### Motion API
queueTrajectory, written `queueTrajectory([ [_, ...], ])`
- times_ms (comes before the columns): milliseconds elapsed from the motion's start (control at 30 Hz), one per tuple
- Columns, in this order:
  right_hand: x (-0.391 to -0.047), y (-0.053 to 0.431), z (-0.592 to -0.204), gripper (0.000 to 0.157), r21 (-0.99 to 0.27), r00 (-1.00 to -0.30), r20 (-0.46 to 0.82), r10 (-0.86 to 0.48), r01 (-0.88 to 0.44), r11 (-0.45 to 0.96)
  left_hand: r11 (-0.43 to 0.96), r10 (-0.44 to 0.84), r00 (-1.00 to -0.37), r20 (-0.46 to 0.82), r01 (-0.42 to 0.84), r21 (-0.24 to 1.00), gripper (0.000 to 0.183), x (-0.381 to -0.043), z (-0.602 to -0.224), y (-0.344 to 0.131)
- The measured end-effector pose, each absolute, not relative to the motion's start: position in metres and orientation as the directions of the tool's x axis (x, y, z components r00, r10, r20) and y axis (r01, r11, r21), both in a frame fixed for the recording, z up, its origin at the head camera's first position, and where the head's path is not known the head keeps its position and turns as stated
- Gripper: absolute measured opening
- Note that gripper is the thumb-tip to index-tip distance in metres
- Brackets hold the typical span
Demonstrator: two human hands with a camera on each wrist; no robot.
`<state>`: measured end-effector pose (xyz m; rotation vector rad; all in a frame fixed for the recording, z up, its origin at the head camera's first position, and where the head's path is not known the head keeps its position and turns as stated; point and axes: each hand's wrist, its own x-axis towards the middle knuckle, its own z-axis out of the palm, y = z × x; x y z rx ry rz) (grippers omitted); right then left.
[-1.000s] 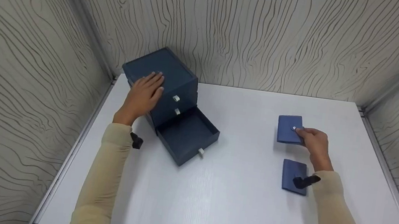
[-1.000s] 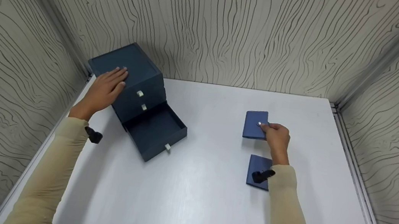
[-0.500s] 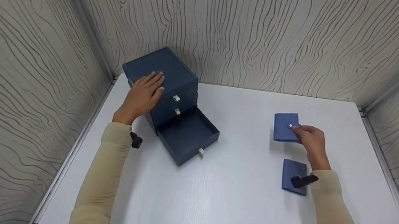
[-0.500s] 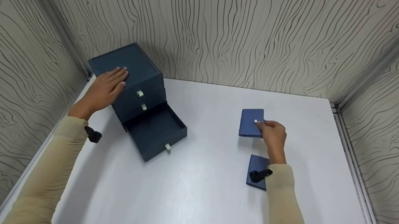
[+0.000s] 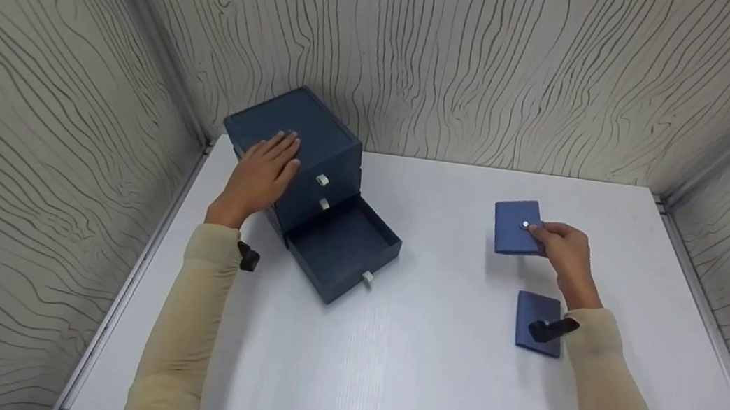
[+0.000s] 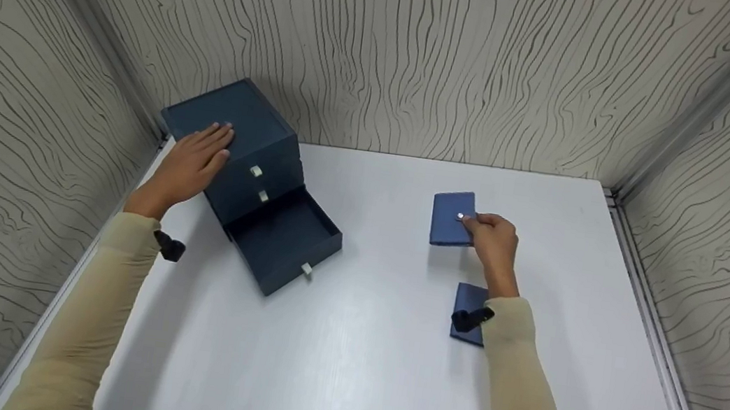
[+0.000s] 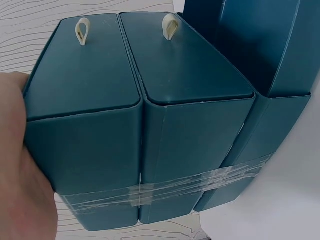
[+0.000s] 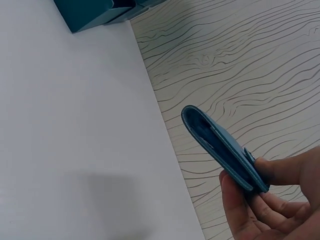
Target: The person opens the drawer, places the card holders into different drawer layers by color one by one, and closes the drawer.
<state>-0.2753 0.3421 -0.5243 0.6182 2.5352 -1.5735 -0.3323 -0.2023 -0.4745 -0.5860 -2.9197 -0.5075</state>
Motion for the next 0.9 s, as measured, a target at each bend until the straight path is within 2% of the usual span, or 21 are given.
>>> queueTrajectory([
  [400,-0.277,0.330,-0.518,0.062,-0.861,-0.933,-0.232,0.276,0.329,0.388,0.871,0.355,-0.917,0.181,0.395,0.293,0.058,-0.334,-0.476,-0.203],
  [900,-0.286,0.306,-0.510,0.062,-0.878,-0.935,-0.247,0.255,0.327,0.351,0.870,0.361,-0.919,0.157,0.392,0.298,0.060,-0.333,-0.474,-0.203],
])
